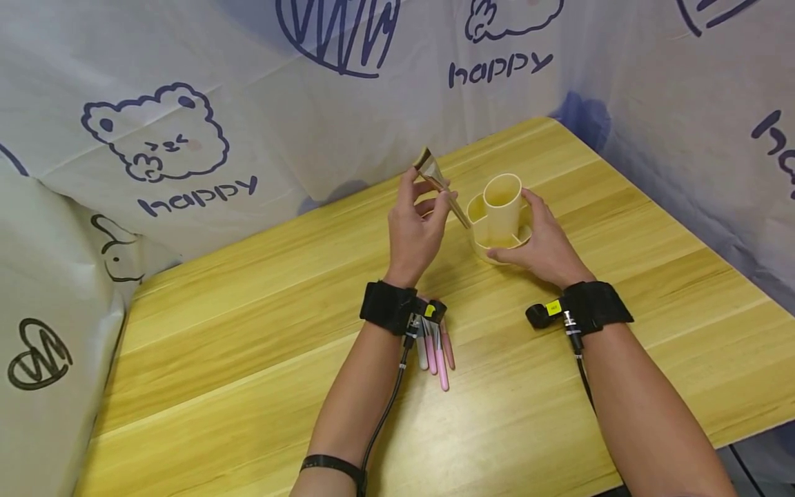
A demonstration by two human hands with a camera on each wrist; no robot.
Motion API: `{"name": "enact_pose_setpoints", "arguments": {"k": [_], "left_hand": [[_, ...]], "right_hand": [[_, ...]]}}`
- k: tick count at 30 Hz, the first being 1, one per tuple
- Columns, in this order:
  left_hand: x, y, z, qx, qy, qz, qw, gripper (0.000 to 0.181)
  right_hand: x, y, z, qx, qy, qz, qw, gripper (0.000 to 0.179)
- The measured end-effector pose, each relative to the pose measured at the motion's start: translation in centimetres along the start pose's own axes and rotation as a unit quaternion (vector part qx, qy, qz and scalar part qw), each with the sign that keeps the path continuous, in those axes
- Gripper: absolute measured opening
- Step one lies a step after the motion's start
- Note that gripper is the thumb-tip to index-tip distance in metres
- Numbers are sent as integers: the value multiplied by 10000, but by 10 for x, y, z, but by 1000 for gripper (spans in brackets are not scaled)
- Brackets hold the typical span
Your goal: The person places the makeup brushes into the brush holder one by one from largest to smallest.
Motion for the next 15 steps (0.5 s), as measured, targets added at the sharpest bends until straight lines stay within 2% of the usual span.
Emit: {"name": "enact_pose_setpoints", "arguments": {"k": [10, 15], "left_hand": [[-1, 1, 0, 47, 13, -78, 10000, 40], [-1, 2, 0, 71, -27, -83, 9999, 41]], "right_hand": [[-1, -1, -2, 300, -42, -20, 9995, 127], [-2, -1, -4, 280, -48, -22, 9996, 128]]}}
Point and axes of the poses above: each hand's wrist, its own x-axis away from the middle knuckle, its own y-axis out of the back of the hand, z = x × y, the point moved 1 cm from there along -x, towards the middle knuckle, and after that the axes turned 5 degrees about y, right-handed, at the moved point
